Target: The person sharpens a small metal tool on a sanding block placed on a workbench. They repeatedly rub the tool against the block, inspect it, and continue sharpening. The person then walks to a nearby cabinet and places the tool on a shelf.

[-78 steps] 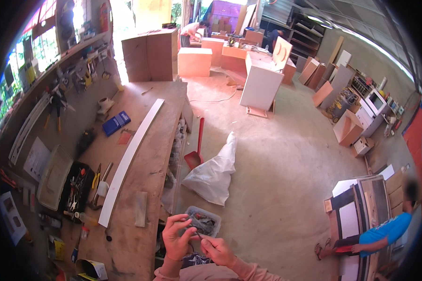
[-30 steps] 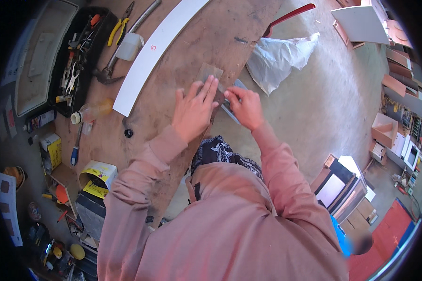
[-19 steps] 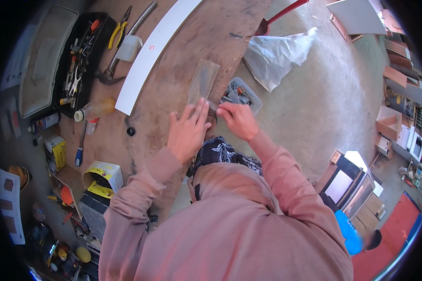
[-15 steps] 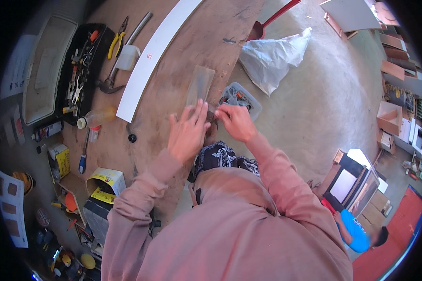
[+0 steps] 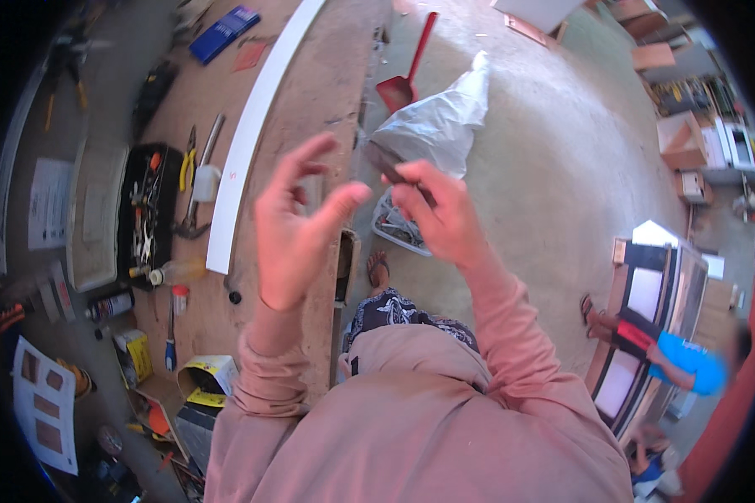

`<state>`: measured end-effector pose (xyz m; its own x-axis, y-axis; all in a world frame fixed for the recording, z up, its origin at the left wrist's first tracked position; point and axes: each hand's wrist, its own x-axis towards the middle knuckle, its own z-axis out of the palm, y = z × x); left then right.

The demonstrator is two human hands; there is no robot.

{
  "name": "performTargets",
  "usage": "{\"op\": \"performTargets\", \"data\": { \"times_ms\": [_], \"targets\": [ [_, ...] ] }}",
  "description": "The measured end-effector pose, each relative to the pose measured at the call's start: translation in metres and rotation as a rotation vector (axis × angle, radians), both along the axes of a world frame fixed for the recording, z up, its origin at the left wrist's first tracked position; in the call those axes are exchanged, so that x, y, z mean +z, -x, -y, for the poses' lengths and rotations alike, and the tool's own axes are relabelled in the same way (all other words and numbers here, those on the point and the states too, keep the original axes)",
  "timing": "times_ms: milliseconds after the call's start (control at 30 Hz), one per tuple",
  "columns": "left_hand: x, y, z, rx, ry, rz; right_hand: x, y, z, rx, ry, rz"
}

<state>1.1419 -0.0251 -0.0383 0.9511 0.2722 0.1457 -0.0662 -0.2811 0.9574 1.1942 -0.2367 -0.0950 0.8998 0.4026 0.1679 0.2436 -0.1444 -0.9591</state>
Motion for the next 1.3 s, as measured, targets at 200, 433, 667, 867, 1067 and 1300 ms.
{"op": "performTargets", "data": {
  "times_ms": [200,433,667,867,1067,1300],
  "targets": [
    [0.037,0.036,0.13,-0.485,0.095,0.307,0.043,0.087,0.119,-0.28,-0.077,0.469],
    [0.066,0.081,0.248,-0.819,0.03,0.472,0.064,0.171,0.234,-0.593,0.044,0.74],
    [0.079,0.142,0.331,-0.978,0.019,0.565,0.07,0.26,0.3,-0.715,0.028,0.77],
    [0.079,0.19,0.383,-0.991,0.025,0.679,0.066,0.319,0.342,-0.743,-0.004,0.7],
    [0.084,0.224,0.408,-1.045,0.16,0.76,0.07,0.347,0.357,-0.835,-0.008,0.787],
    [0.079,0.237,0.424,-1.157,0.234,0.51,0.071,0.366,0.371,-0.887,-0.012,0.83]
  ]
}}
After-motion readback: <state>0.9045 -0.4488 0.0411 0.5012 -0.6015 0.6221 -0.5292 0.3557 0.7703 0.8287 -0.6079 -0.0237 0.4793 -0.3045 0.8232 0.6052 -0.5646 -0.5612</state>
